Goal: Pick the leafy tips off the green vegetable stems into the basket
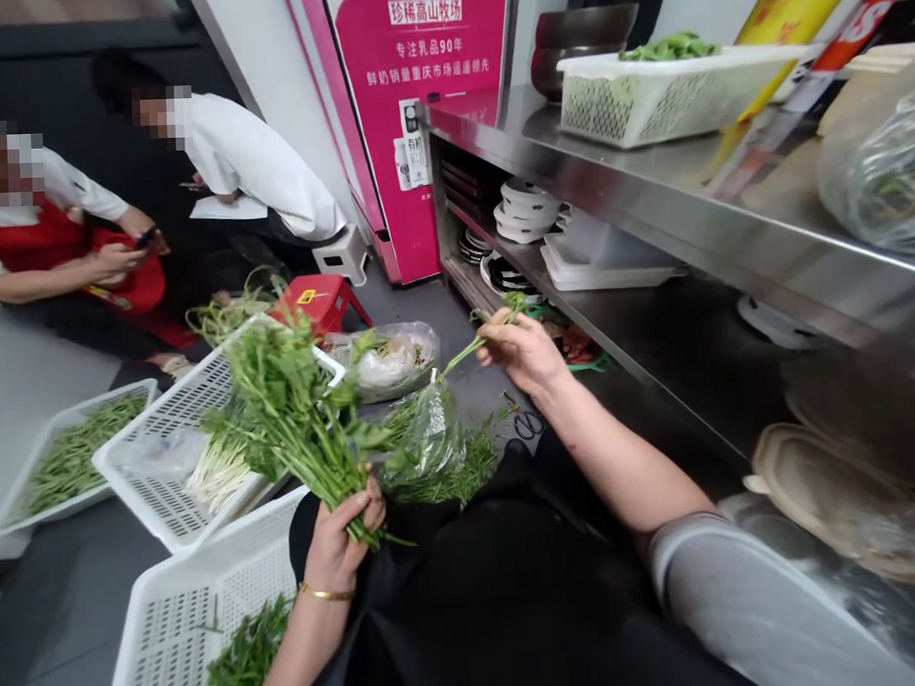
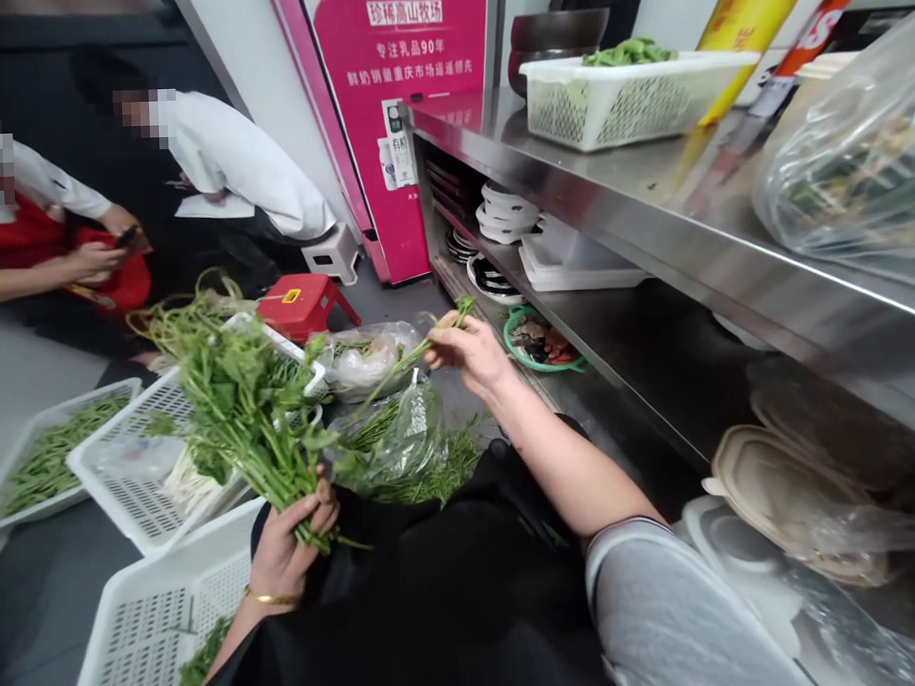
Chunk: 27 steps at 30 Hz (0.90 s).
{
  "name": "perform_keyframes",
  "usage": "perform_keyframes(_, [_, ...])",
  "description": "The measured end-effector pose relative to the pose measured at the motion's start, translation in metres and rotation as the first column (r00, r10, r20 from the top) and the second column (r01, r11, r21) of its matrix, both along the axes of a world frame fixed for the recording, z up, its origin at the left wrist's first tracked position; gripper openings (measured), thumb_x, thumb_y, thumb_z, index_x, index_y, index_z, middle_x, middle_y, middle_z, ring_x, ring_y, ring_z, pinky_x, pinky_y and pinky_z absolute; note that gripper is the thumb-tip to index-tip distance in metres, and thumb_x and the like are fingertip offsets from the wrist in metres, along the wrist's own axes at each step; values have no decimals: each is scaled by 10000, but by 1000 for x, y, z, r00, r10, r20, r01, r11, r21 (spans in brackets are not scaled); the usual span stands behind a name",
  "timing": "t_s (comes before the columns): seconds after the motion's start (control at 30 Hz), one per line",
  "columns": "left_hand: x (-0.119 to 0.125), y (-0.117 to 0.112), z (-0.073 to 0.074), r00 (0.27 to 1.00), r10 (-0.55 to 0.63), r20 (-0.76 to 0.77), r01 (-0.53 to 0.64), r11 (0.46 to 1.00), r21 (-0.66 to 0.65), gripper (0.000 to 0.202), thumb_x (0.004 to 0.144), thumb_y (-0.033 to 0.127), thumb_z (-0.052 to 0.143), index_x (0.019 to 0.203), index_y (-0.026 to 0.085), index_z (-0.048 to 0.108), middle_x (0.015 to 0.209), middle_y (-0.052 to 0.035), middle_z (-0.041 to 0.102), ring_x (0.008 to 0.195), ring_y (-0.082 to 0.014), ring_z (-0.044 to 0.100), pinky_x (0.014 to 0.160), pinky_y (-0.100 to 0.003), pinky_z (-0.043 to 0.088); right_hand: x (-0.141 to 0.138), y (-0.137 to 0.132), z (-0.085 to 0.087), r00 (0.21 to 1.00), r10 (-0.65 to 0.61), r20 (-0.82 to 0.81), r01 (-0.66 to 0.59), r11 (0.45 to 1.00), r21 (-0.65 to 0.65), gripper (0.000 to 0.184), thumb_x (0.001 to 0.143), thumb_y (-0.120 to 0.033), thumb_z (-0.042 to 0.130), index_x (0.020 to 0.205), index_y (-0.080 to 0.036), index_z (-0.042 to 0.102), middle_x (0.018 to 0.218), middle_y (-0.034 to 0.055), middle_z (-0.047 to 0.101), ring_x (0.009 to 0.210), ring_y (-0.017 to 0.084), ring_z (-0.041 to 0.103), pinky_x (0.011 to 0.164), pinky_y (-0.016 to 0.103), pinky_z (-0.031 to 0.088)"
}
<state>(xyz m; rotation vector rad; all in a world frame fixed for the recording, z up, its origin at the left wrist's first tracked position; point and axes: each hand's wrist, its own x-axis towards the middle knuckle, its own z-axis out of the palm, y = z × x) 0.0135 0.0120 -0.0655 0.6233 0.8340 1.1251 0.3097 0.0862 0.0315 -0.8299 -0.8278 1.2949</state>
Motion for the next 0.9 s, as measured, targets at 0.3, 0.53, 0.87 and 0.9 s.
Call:
perform_keyframes(0.3, [3, 27, 0, 999, -22, -31, 23, 999, 29, 154, 584, 90, 711, 692, 118, 605, 839, -84, 679, 924, -251, 633, 824, -352, 511, -50, -18, -23, 860, 502, 90, -480, 857, -186, 263, 598, -299, 736, 660, -141, 535, 481, -17, 614, 400, 109, 573, 400, 201, 497])
perform_keyframes(0.53, [17, -16, 11, 926, -371, -73, 370, 928, -29, 151, 642, 193, 682, 738, 100, 611, 595, -59, 615, 447, -137, 537, 439, -249, 419, -70, -15, -42, 896, 383, 225, -371, 924, -95, 279, 613, -350, 737, 702, -148, 566, 548, -35, 603, 484, 100, 582, 505, 224, 505])
perform_keyframes(0.87, [-11, -19, 8, 936, -306, -177, 297, 952, -74, 178, 651, 213, 696, 712, 101, 572, 493, 9, 481, 380, -57, 363, 378, -196, 283, -43, -18, -30, 740, 213, 638, -403, 900, 166, 158, 631, -274, 727, 680, -153, 638, 750, 2, 609, 744, 122, 567, 768, 275, 445])
perform_keyframes(0.9, [-12, -20, 7, 932, -310, -188, 301, 951, -76, 177, 650, 215, 697, 707, 101, 575, 487, 10, 478, 382, -58, 366, 380, -195, 281, -44, -16, -30, 838, 154, 524, -276, 947, 163, 169, 633, -289, 723, 679, -158, 628, 743, 0, 609, 731, 120, 570, 752, 275, 453])
